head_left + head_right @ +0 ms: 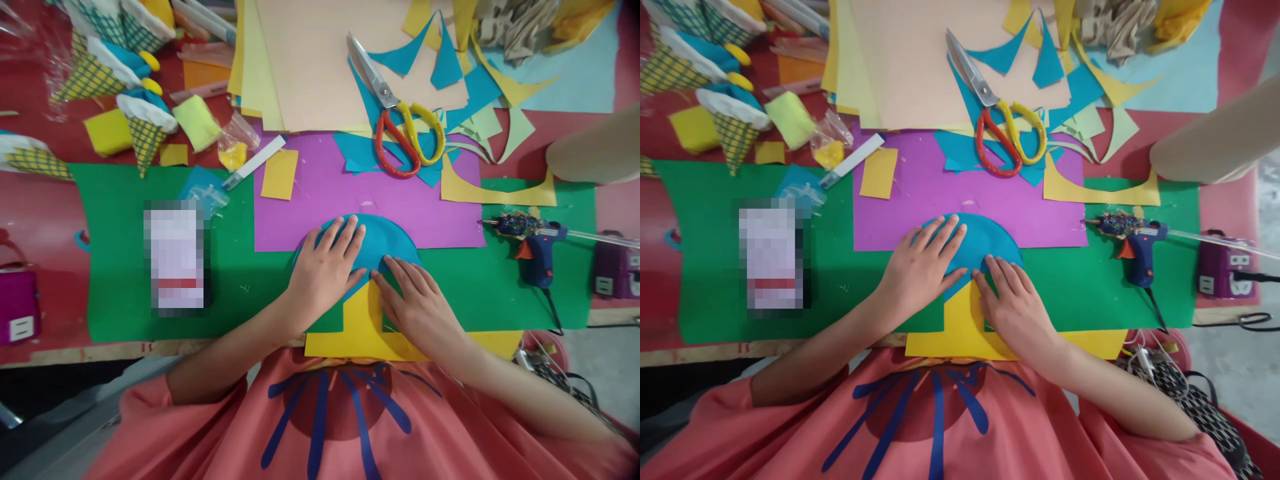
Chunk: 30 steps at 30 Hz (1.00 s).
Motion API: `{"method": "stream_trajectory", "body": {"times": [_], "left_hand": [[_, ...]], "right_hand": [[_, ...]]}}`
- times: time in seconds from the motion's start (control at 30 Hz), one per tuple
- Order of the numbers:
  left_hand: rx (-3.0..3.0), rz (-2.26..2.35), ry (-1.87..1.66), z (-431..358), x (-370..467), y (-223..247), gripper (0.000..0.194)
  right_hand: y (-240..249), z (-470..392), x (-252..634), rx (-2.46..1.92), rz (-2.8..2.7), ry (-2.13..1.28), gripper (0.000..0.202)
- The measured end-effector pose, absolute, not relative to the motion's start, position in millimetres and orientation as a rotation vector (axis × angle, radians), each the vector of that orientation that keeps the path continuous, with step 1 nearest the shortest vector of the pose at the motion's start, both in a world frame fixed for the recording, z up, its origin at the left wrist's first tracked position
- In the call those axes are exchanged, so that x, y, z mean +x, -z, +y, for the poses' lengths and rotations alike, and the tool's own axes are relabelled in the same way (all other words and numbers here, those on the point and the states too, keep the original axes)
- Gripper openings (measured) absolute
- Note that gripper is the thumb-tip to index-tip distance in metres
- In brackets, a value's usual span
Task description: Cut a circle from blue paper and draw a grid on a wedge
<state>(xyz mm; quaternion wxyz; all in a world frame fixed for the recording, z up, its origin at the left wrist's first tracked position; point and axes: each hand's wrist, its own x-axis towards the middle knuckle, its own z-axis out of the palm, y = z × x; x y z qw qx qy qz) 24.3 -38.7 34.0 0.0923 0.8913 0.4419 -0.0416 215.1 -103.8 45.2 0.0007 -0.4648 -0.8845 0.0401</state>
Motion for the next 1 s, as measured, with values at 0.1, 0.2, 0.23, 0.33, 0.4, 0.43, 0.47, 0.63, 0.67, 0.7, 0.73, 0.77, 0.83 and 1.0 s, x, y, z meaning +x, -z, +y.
{"method": "stream_trajectory", "body": {"times": [0.1,0.2,0.23,0.33,0.4,0.43,0.47,0.63,0.67,0.7,0.73,0.77,0.83,1.0], "left_hand": [[2.63,1.309,0.135,-38,24,-34,0.061],[2.626,1.307,0.153,-37,25,-35,0.061],[2.626,1.308,0.158,-37,25,-36,0.061],[2.624,1.312,0.165,-37,25,-36,0.062],[2.619,1.316,0.176,-36,25,-36,0.061],[2.617,1.315,0.184,-36,25,-36,0.061],[2.615,1.317,0.191,-36,25,-36,0.061],[2.616,1.324,0.174,-38,27,-36,0.061],[2.614,1.328,0.169,-38,28,-35,0.061],[2.612,1.333,0.162,-39,29,-35,0.061],[2.611,1.341,0.155,-40,30,-34,0.062],[2.609,1.347,0.148,-40,30,-34,0.062],[2.602,1.353,0.129,-40,30,-33,0.061],[2.639,1.32,-0.02,-46,27,-34,0.049]], "right_hand": [[-50,-107,220,-1.52,-2.77,-0.078,0.037],[-54,-111,227,-1.573,-2.768,0.007,0.034],[-54,-112,230,-1.59,-2.771,0.036,0.034],[-55,-114,241,-1.627,-2.788,0.103,0.034],[-55,-115,247,-1.646,-2.797,0.139,0.033],[-56,-115,250,-1.653,-2.798,0.162,0.033],[-56,-115,252,-1.655,-2.799,0.182,0.032],[-56,-112,249,-1.641,-2.795,0.162,0.032],[-55,-110,246,-1.626,-2.788,0.133,0.032],[-53,-108,242,-1.598,-2.781,0.094,0.033],[-50,-106,238,-1.552,-2.779,0.045,0.034],[-47,-104,234,-1.491,-2.781,-0.015,0.035],[-40,-101,227,-1.369,-2.79,-0.132,0.039],[-25,-100,217,-1.357,-2.76,-0.2,0.047]]}}
